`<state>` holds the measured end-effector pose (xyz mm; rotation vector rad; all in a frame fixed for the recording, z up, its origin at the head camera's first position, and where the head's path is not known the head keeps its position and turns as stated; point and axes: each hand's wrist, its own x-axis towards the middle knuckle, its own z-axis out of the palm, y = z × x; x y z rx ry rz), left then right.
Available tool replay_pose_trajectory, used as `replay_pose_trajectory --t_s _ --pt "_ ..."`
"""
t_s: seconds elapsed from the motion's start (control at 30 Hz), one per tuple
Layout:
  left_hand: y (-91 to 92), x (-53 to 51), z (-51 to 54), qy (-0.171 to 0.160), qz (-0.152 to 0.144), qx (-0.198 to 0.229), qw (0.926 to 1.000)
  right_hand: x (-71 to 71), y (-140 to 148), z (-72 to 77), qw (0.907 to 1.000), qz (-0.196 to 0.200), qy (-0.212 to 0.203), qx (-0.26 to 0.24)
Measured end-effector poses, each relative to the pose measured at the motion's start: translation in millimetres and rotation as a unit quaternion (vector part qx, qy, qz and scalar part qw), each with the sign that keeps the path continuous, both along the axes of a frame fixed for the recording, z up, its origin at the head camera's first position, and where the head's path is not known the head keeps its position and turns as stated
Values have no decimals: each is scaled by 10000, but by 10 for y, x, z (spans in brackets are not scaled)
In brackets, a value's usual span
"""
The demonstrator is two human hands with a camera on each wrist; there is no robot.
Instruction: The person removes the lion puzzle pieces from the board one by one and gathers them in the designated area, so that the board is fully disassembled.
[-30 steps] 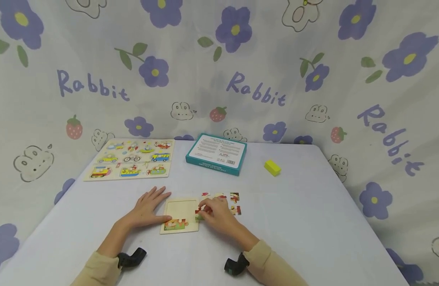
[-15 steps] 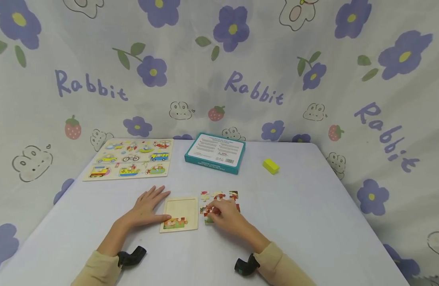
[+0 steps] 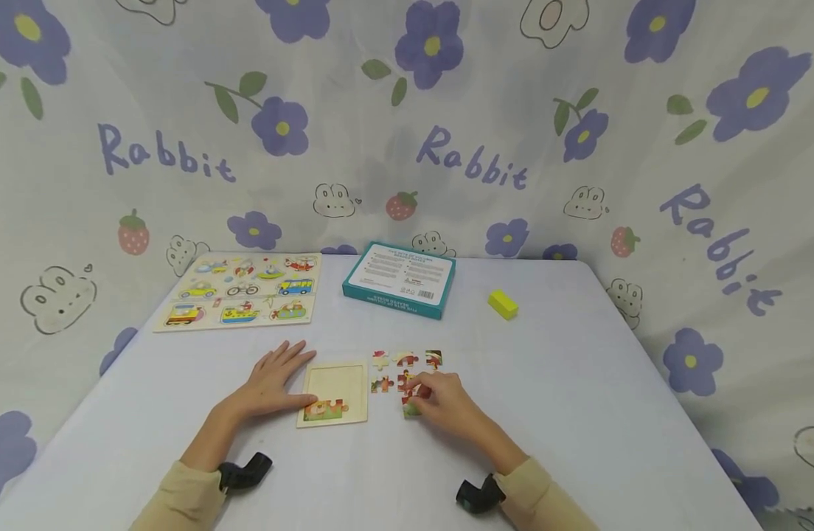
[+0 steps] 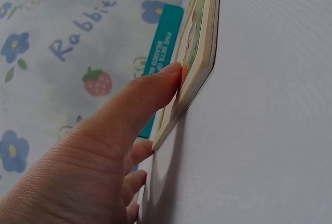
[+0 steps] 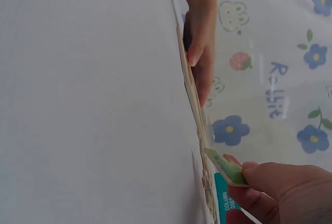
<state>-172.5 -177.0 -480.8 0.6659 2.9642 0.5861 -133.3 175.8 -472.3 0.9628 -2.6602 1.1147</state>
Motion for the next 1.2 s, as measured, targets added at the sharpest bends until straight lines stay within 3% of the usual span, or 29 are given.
replay_pose_trajectory --t_s 0.23,0.57,0.87,1.2 --pt "-11 -18 5 51 17 -45 10000 41 135 -33 9990 -435 -91 4" --pt "-1 -21 36 -95 18 30 9999 51 309 -50 9973 -671 -280 -140" --pt "-4 -16 45 -145 23 44 9999 108 395 -68 9965 -680 -443 201" --pt "8 3 46 -220 37 24 9997 107 420 -151 9950 -810 245 533"
